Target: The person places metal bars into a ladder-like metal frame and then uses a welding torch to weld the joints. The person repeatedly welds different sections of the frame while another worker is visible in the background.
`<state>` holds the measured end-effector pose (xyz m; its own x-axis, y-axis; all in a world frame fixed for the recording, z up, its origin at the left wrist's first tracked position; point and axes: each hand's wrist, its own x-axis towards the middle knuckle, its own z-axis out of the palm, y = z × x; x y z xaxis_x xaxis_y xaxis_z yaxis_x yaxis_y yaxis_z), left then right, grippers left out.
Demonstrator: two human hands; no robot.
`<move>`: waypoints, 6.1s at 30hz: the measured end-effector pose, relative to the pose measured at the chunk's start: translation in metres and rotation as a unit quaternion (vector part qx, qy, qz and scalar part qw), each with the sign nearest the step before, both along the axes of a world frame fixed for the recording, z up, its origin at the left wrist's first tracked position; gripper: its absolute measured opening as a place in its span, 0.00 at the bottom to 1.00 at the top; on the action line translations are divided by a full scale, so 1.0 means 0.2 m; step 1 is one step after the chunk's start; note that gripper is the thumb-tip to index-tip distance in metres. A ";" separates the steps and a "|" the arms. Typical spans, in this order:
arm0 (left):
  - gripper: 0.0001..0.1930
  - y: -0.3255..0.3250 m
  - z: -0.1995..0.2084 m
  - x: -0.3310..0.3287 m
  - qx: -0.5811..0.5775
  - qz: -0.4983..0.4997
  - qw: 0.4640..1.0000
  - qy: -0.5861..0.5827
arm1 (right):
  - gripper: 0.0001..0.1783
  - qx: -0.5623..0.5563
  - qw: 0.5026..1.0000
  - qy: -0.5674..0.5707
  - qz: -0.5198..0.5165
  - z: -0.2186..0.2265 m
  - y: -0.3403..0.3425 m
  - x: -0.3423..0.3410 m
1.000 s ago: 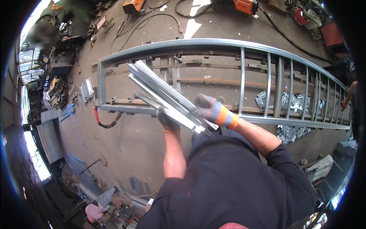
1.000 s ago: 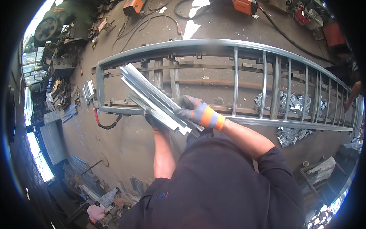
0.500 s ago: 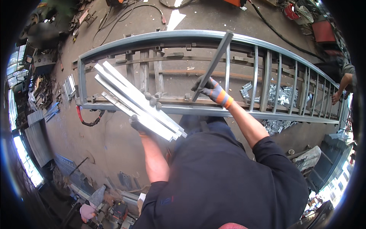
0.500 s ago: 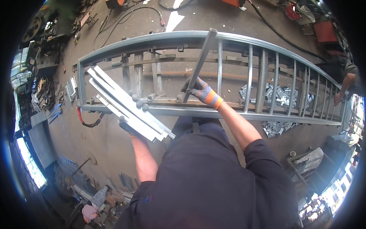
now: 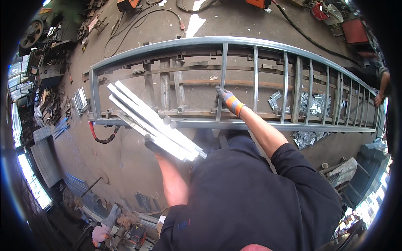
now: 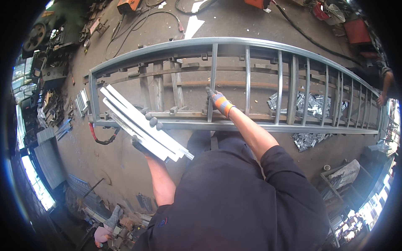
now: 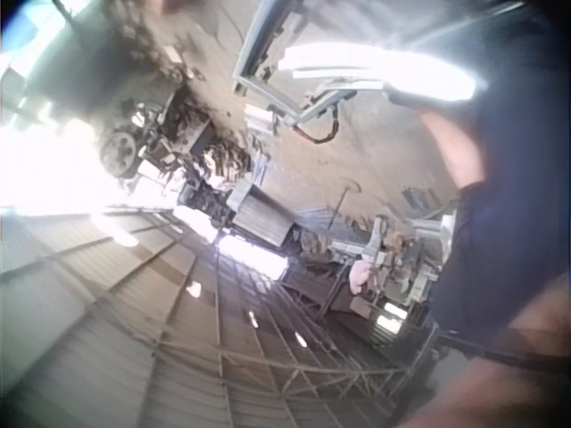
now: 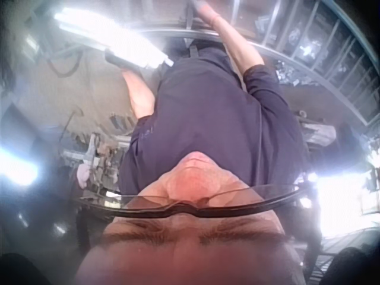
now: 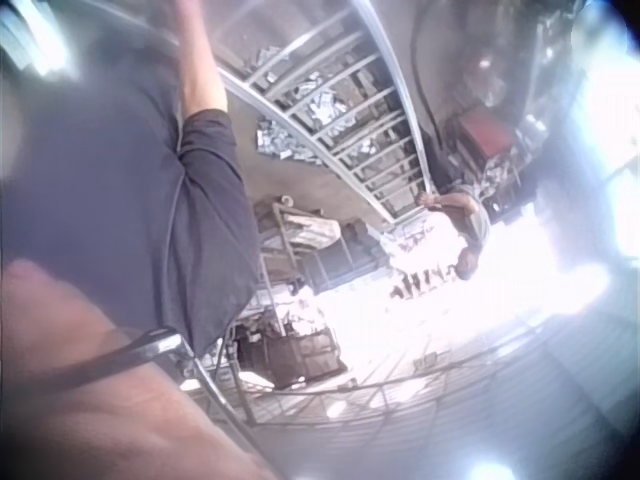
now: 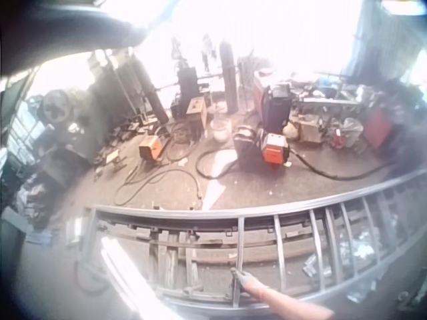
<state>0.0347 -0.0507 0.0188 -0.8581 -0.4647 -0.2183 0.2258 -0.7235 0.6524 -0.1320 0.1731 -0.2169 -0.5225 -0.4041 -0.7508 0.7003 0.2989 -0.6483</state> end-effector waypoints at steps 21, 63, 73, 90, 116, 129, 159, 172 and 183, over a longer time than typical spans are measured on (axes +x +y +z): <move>0.46 -0.99 -0.19 0.39 0.105 -0.158 0.981 0.034 | 0.25 0.011 0.890 0.396 0.225 1.27 -0.98 0.63; 0.41 -1.28 -0.21 0.13 0.146 -0.069 0.984 -0.076 | 0.38 0.206 0.898 0.199 0.334 0.15 -0.73 0.27; 0.40 -1.42 -0.27 0.08 0.134 -0.156 0.978 -0.042 | 0.32 0.318 0.849 0.412 0.090 0.65 -1.10 0.28; 0.51 -2.04 -0.18 0.17 0.071 -0.304 0.950 0.022 | 0.14 -0.152 0.972 0.170 -0.065 1.07 -2.16 0.88; 0.44 -2.10 -0.23 0.42 0.155 -0.106 0.982 -0.026 | 0.24 0.123 0.979 0.104 0.128 0.34 -1.61 0.33; 0.48 -2.06 -0.22 0.37 0.095 -0.126 0.986 -0.062 | 0.29 0.278 0.889 0.272 0.242 0.30 -1.75 0.30; 0.38 -3.15 -0.51 0.47 0.251 -0.205 0.944 0.067 | 0.10 -0.106 0.977 0.035 -0.179 0.19 -2.34 0.73; 0.39 -3.36 -0.53 0.53 0.145 -0.183 0.972 -0.012 | 0.19 0.174 0.983 0.037 0.050 0.28 -2.53 0.49; 0.37 -3.38 -0.50 0.49 0.108 -0.197 0.972 -0.074 | 0.32 0.326 0.899 0.174 0.234 0.28 -2.67 0.49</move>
